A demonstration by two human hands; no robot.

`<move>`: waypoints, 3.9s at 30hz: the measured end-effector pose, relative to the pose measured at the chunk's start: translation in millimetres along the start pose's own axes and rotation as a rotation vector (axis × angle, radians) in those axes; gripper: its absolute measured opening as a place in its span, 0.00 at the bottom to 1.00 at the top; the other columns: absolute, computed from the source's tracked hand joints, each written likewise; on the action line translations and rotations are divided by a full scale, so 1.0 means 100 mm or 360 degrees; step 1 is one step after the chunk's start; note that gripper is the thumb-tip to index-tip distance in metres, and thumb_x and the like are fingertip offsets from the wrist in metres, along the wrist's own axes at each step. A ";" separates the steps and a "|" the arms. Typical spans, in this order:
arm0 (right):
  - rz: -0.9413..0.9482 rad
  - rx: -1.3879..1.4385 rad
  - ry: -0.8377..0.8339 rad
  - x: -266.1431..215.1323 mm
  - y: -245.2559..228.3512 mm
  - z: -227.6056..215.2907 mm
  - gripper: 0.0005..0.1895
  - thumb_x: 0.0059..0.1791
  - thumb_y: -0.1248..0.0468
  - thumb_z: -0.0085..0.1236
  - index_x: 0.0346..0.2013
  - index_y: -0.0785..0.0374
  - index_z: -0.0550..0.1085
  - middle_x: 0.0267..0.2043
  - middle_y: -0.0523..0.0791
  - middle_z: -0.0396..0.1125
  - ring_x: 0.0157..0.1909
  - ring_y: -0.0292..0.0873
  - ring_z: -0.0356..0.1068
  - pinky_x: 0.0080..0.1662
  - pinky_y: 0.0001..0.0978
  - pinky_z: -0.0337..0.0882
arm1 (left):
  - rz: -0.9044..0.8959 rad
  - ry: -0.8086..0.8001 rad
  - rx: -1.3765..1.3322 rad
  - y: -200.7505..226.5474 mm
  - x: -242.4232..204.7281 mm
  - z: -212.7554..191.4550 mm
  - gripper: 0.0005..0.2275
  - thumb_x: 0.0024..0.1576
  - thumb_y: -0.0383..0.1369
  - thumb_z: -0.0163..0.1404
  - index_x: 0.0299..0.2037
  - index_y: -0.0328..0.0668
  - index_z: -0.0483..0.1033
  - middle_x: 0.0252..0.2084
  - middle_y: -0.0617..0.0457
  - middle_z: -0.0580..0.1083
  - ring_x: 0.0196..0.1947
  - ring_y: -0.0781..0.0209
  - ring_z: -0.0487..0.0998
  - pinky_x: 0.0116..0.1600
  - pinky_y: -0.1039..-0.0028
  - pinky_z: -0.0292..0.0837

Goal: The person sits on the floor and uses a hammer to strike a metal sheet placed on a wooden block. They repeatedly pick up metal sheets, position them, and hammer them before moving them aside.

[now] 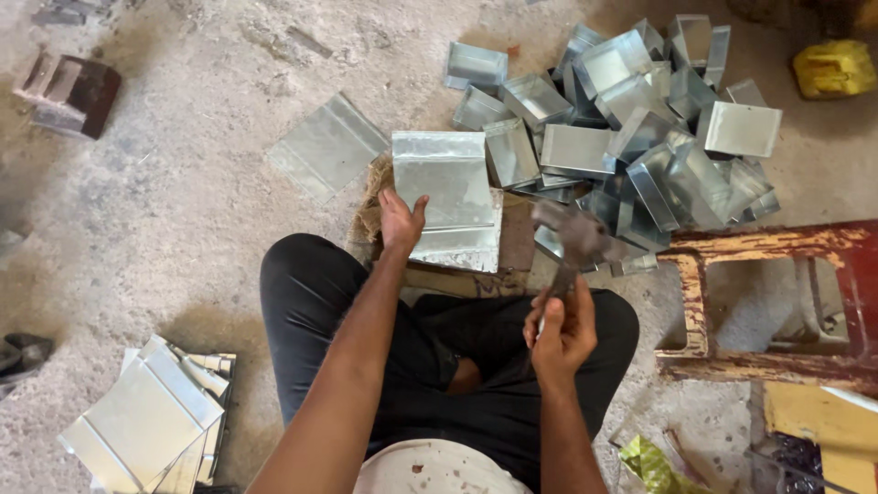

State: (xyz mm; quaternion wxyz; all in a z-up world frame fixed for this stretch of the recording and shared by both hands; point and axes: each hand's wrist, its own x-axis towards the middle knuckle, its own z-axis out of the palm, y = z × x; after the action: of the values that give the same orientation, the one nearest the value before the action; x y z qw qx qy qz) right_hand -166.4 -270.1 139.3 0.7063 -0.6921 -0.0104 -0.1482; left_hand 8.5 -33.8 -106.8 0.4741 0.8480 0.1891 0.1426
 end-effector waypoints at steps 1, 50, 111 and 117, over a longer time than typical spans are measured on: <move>-0.0070 -0.0063 0.0015 -0.03 0.02 0.00 0.28 0.59 0.61 0.49 0.72 0.64 0.58 0.39 0.49 0.68 0.23 0.33 0.62 0.22 0.26 0.62 | -0.0022 0.0004 0.0016 0.00 -0.01 -0.01 0.31 0.57 0.45 0.59 0.52 0.23 0.56 0.55 0.24 0.62 0.50 0.23 0.71 0.54 0.47 0.71; -0.0130 -0.1193 -0.0295 -0.10 0.80 0.18 0.18 0.57 0.64 0.54 0.61 0.69 0.72 0.47 0.55 0.73 0.46 0.44 0.74 0.46 0.33 0.72 | -0.0153 0.0075 0.0219 0.15 -0.01 0.17 0.30 0.59 0.49 0.57 0.53 0.26 0.60 0.54 0.32 0.64 0.55 0.29 0.67 0.58 0.46 0.64; 0.0263 -0.0477 -0.0204 -0.29 1.06 -0.20 0.38 0.49 0.67 0.60 0.73 0.60 0.58 0.50 0.52 0.70 0.48 0.44 0.71 0.51 0.33 0.71 | -0.0392 -0.0585 -0.0357 -0.51 -0.04 -0.73 0.27 0.48 0.38 0.60 0.58 0.35 0.71 0.50 0.39 0.78 0.51 0.46 0.80 0.56 0.61 0.75; -0.0174 -0.0842 -0.0375 -0.40 1.19 -0.10 0.33 0.50 0.69 0.59 0.69 0.68 0.63 0.62 0.59 0.67 0.63 0.53 0.67 0.60 0.39 0.67 | -0.0209 -0.0312 -0.0130 -0.42 -0.11 -0.61 0.24 0.54 0.36 0.58 0.60 0.34 0.72 0.52 0.34 0.77 0.53 0.39 0.78 0.57 0.58 0.72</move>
State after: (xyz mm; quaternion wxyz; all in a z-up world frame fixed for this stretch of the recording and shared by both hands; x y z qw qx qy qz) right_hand -180.3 -272.6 13.6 0.4862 -0.8631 -0.0905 -0.1022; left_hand -35.0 26.7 -112.3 0.5329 0.8236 0.1909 0.0354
